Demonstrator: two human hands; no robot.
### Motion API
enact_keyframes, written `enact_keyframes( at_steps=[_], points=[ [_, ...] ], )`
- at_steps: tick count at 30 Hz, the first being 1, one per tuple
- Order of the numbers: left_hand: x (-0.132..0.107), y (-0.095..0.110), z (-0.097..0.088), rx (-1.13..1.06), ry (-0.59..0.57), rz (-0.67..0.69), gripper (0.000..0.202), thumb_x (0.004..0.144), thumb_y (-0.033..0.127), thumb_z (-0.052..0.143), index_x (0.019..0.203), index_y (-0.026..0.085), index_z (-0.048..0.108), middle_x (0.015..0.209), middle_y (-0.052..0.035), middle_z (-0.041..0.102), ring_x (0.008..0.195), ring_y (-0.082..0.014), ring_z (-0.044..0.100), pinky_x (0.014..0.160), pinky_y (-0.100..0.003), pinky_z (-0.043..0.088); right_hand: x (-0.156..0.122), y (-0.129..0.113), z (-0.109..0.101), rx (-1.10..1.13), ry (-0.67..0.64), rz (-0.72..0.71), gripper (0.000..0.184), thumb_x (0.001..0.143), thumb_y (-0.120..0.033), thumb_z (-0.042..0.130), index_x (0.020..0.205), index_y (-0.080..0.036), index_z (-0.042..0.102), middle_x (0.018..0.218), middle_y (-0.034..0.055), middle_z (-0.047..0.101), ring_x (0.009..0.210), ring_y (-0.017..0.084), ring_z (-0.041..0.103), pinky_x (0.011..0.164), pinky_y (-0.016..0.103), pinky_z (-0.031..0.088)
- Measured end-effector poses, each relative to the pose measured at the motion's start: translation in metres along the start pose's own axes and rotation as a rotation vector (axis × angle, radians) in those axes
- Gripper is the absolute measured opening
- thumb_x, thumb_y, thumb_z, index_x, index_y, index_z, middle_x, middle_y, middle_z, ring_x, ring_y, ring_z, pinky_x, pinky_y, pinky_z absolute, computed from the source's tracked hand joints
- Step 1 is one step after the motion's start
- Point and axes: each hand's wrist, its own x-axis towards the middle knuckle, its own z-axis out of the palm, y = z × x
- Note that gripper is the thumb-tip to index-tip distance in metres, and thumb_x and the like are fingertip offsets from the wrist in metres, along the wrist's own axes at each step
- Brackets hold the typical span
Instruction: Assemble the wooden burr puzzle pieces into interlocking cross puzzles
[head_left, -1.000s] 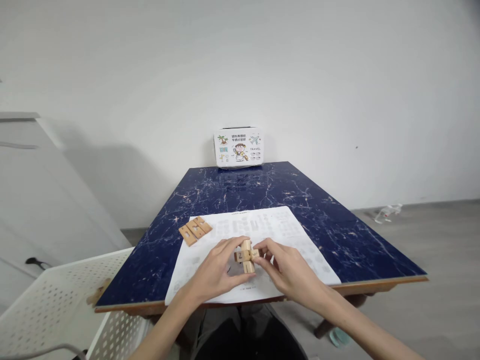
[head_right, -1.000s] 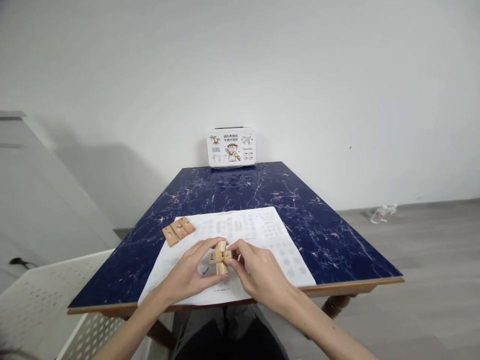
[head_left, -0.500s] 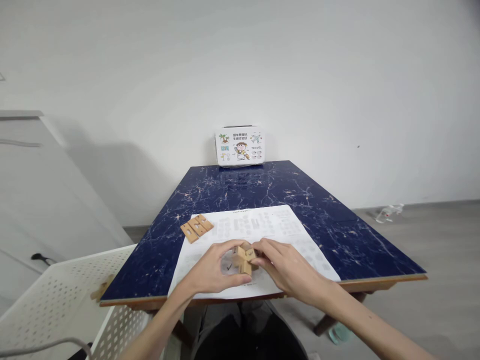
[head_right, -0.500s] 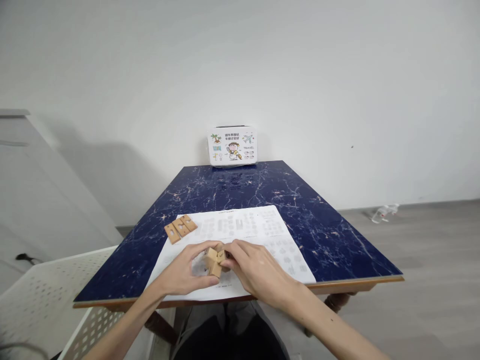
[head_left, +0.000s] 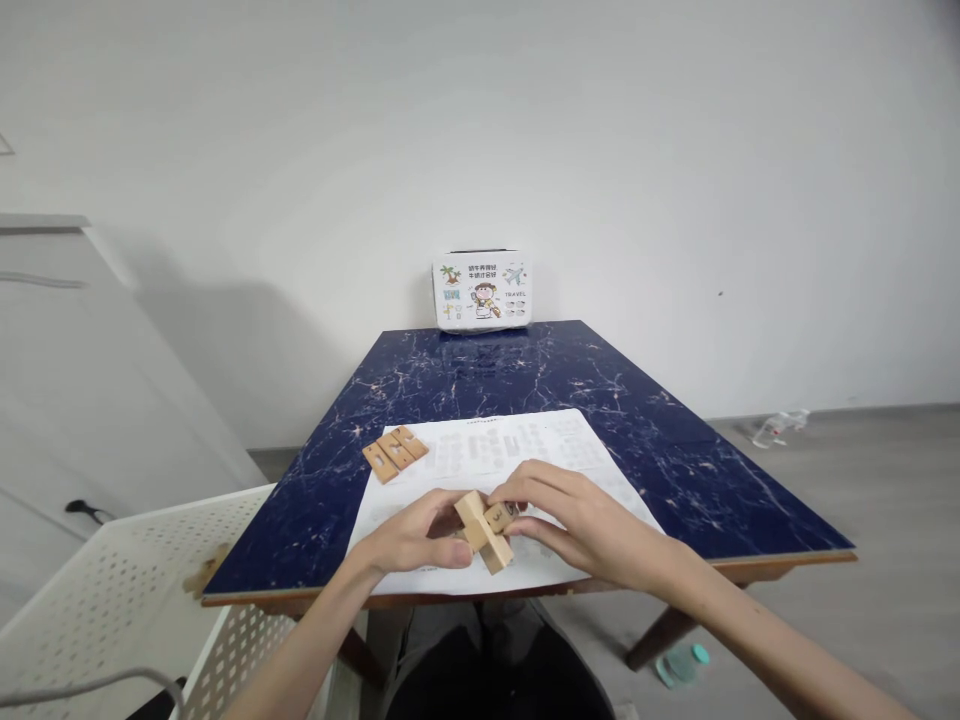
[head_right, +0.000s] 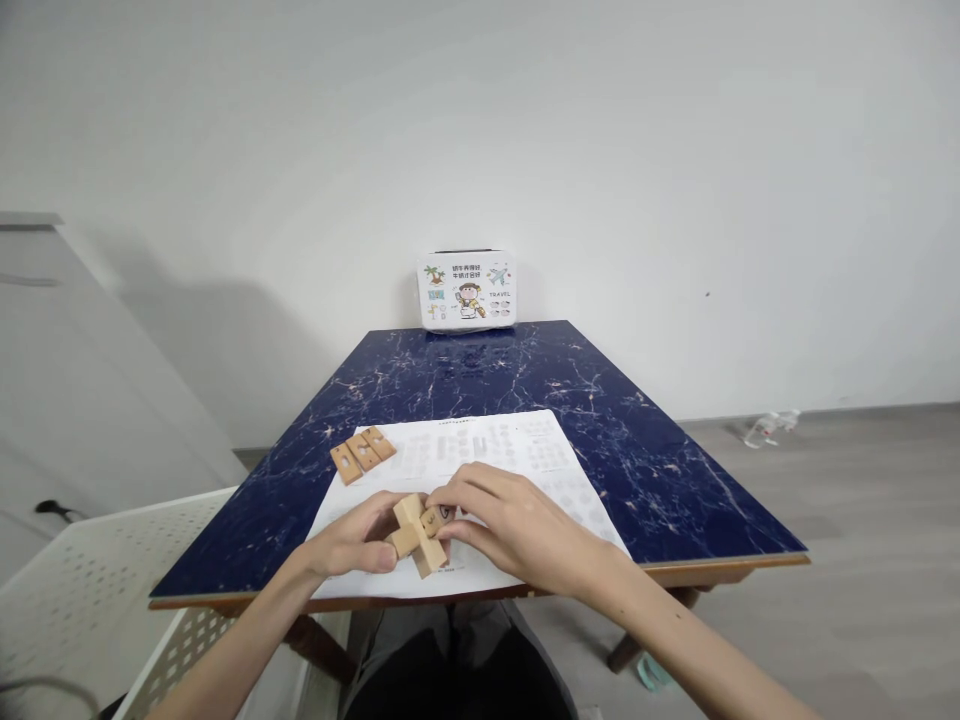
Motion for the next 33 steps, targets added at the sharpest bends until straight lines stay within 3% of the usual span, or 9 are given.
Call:
enact_keyframes(
  at_steps=[2,6,9,13,19,22,27,30,33],
  points=[
    [-0.001,0.001,-0.004,0.023,0.014,-0.006,0.07,0.073,0.072,0.076,0.118,0.018,0.07,0.107,-0.0093,0.074,0.1,-0.0292,0.068,0.091,-0.041,0.054,0.001,-0.001,-0.001,0.022,0.03,0.007,0.033,0.105,-0.034,0.058,0.136,-0.027,0.056,0.124,0.0095,0.064,0.113,0.023,0.062,0.097,0.038,0.054],
    [-0.004,-0.003,-0.012,0.081,0.023,-0.014,0.071,0.072,0.066,0.081,0.124,0.02,0.068,0.116,-0.01,0.074,0.11,-0.0318,0.068,0.101,-0.047,0.052,0.008,-0.007,0.001,0.008,-0.025,-0.038,0.079,0.091,-0.044,0.076,0.156,-0.029,0.035,0.15,0.0124,0.052,0.138,0.029,0.049,0.114,0.045,0.044],
    [-0.005,-0.011,-0.016,0.095,0.038,-0.009,0.076,0.07,0.063,0.084,0.13,0.02,0.066,0.125,-0.0116,0.072,0.119,-0.0337,0.065,0.105,-0.049,0.049,0.018,-0.011,0.004,-0.011,-0.085,-0.083,0.074,0.093,-0.04,0.075,0.156,-0.03,0.037,0.14,0.0104,0.06,0.13,0.027,0.055,0.109,0.043,0.047],
    [-0.005,-0.014,-0.016,0.071,0.022,0.016,0.073,0.073,0.06,0.083,0.131,0.018,0.066,0.129,-0.0135,0.07,0.117,-0.0328,0.066,0.107,-0.048,0.048,0.024,-0.012,0.008,-0.024,-0.069,-0.06,0.066,0.092,-0.041,0.076,0.149,-0.028,0.045,0.125,0.0084,0.067,0.116,0.026,0.061,0.099,0.042,0.049],
    [-0.009,-0.003,-0.019,0.111,-0.028,0.0,0.063,0.074,0.064,0.081,0.117,0.018,0.071,0.112,-0.0102,0.075,0.108,-0.0292,0.068,0.101,-0.042,0.051,0.011,-0.008,0.002,0.052,-0.002,-0.082,0.067,0.088,-0.041,0.08,0.145,-0.027,0.047,0.131,0.0085,0.065,0.119,0.026,0.06,0.102,0.041,0.048],
    [-0.014,0.003,-0.026,0.148,-0.036,-0.037,0.059,0.081,0.065,0.074,0.115,0.018,0.07,0.109,-0.0118,0.075,0.106,-0.0293,0.069,0.099,-0.042,0.051,0.0,0.004,-0.005,0.016,0.084,0.024,0.067,0.085,-0.042,0.082,0.142,-0.027,0.048,0.137,0.0093,0.062,0.125,0.027,0.058,0.105,0.042,0.048],
    [-0.02,0.006,-0.025,0.408,0.236,-0.082,0.051,0.081,0.051,0.078,0.121,0.022,0.066,0.12,-0.0082,0.071,0.115,-0.0281,0.066,0.106,-0.043,0.047,-0.016,0.05,0.002,-0.262,-0.019,0.343,0.058,0.08,-0.038,0.086,0.129,-0.024,0.059,0.122,0.0115,0.069,0.11,0.033,0.064,0.092,0.048,0.055],
    [-0.019,0.009,-0.016,0.613,0.381,-0.111,0.053,0.076,0.048,0.082,0.12,0.023,0.066,0.121,-0.006,0.07,0.115,-0.0287,0.065,0.105,-0.042,0.049,-0.021,0.071,0.014,-0.411,-0.099,0.364,0.049,0.079,-0.04,0.086,0.119,-0.02,0.066,0.111,0.0131,0.07,0.105,0.035,0.064,0.09,0.052,0.055],
    [-0.016,0.015,-0.007,0.736,0.446,-0.106,0.059,0.074,0.05,0.084,0.121,0.023,0.064,0.121,-0.0058,0.07,0.112,-0.0287,0.066,0.101,-0.041,0.05,-0.02,0.068,0.017,-0.473,-0.062,0.331,0.054,0.083,-0.042,0.083,0.128,-0.018,0.062,0.122,0.0172,0.066,0.113,0.038,0.062,0.094,0.055,0.054]
  ],
)
